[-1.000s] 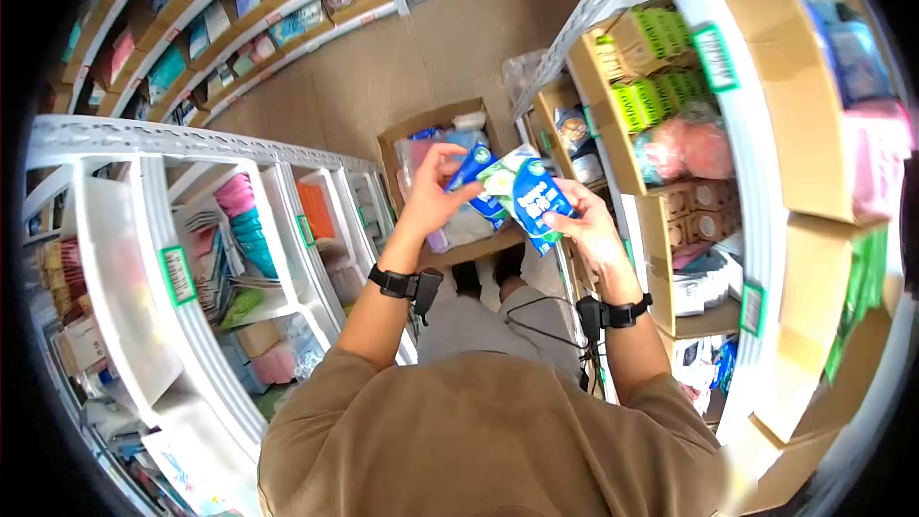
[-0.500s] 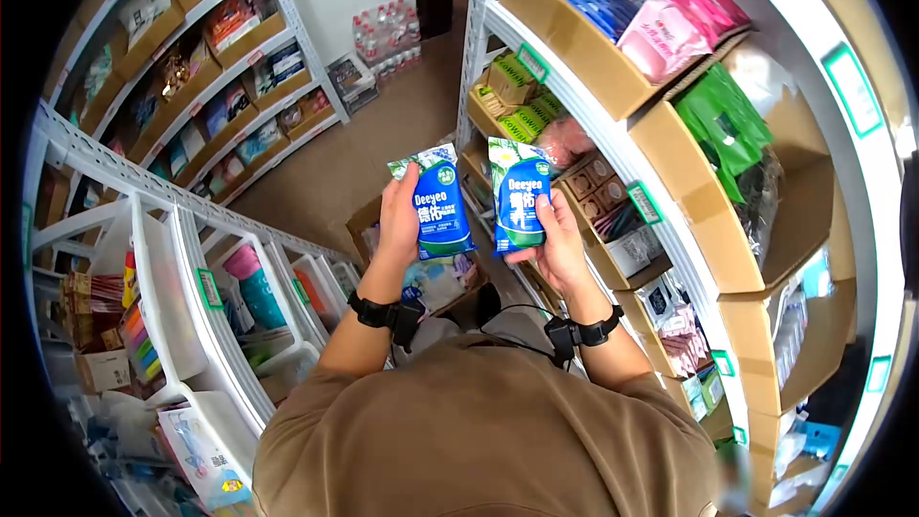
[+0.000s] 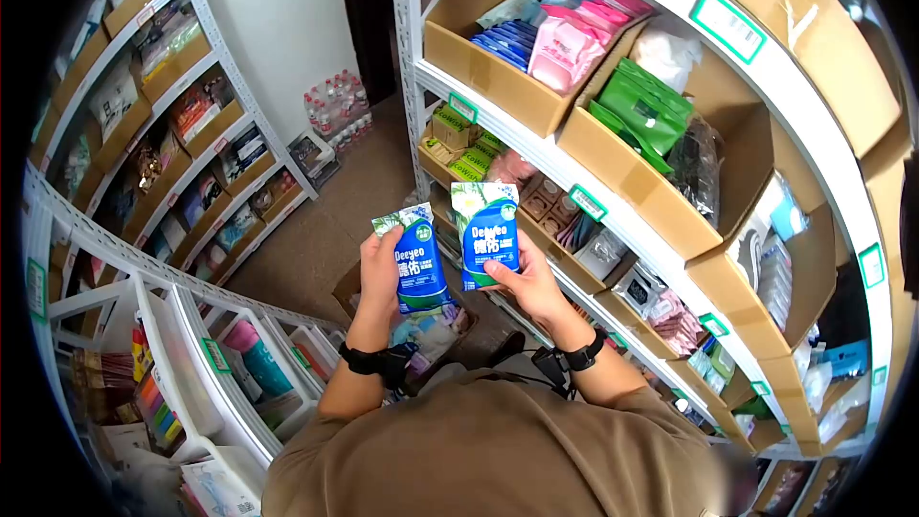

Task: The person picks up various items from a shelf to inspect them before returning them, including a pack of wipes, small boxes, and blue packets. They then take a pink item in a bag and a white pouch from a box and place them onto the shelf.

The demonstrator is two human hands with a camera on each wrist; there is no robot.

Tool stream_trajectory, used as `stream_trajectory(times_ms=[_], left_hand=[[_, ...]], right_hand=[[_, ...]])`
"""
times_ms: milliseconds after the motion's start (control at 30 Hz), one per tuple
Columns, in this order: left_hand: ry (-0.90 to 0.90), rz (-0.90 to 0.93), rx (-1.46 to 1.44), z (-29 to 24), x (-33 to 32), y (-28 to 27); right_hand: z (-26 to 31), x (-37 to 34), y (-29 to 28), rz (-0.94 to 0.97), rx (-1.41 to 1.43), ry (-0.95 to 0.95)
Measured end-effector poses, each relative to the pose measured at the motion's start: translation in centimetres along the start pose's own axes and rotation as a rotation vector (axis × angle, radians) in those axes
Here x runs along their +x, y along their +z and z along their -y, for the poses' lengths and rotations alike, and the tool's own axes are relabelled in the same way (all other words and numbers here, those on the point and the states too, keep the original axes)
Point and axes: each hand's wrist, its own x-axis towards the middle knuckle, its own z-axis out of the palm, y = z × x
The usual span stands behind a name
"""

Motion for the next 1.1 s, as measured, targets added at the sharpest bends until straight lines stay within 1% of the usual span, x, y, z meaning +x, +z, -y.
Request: stream_trajectory(times_ms=[133, 167, 233, 267, 300, 367, 400, 467, 500, 567, 600, 700, 733, 767, 833, 900, 1000, 1033, 1100], left_hand=[[0.030, 0.018, -0.021, -0.3, -0.4, 1.8], [0.065, 0.017, -0.022, -0.1, -0.2, 2.1], [0.049, 0.006, -0.084, -0.3, -0.4, 3.3], [0.057, 0.031, -0.106, -0.1, -0.2, 3.4], [0.056, -0.031, -0.126, -0.1, -0.5, 4.3], [-0.096, 0.006, -0.207, -0.3, -1.1, 5.2], [-0.103, 0.018, -0.200, -0.1, -1.4, 5.7], [-0.271, 0.102, -0.249, 0.8, -2.0, 7.3], [-0.282, 0.115, -0.247, 1.4, -2.5, 8.4], [-0.362, 0.140, -0.165, 2.7, -3.4, 10.4], [-0.370, 0.152, -0.160, 3.5, -3.6, 11.3], [-0.195, 0.227, -0.053, 6.2, -4.2, 14.0], [-0.172, 0.248, -0.049, 5.2, -5.8, 16.5], [-0.147, 0.264, -0.020, 5.5, -6.2, 17.9], [-0.121, 0.361, 0.010, 5.5, -7.3, 20.7], [-0.110, 0.445, 0.050, 5.6, -8.9, 23.5], [-0.141, 0.521, 0.087, 7.3, -10.5, 25.9], [-0.149, 0.529, 0.090, 8.0, -10.9, 26.7], [-0.151, 0.533, 0.106, 9.2, -12.3, 28.3]], right_hand=[[1.8, -1.2, -0.4, -0.016, 0.043, -0.004], [2.7, -1.6, -0.4, -0.016, 0.022, -0.014], [2.6, -2.0, -1.5, 0.004, -0.006, -0.090], [2.8, -2.4, -2.2, 0.004, -0.001, -0.070], [3.3, -2.8, -2.7, -0.005, -0.003, -0.080], [4.5, -3.7, -3.3, -0.006, 0.021, -0.085], [5.2, -4.3, -3.7, -0.013, 0.060, -0.081], [5.2, -5.5, -5.5, -0.032, 0.010, -0.128], [5.5, -6.2, -6.4, -0.036, -0.043, -0.167], [6.5, -8.5, -7.6, -0.080, -0.031, -0.148], [7.2, -9.8, -8.1, -0.090, -0.026, -0.155], [7.8, -13.1, -10.1, -0.135, -0.012, -0.198], [8.3, -14.3, -10.7, -0.144, -0.016, -0.208], [8.7, -15.5, -11.3, -0.155, -0.021, -0.219], [9.0, -17.6, -12.6, -0.183, -0.053, -0.257], [9.8, -19.8, -13.4, -0.217, 0.053, -0.229], [10.0, -22.9, -15.1, -0.242, 0.057, -0.252], [10.1, -23.7, -15.6, -0.250, 0.076, -0.244], [10.0, -25.8, -16.7, -0.295, 0.029, -0.255]])
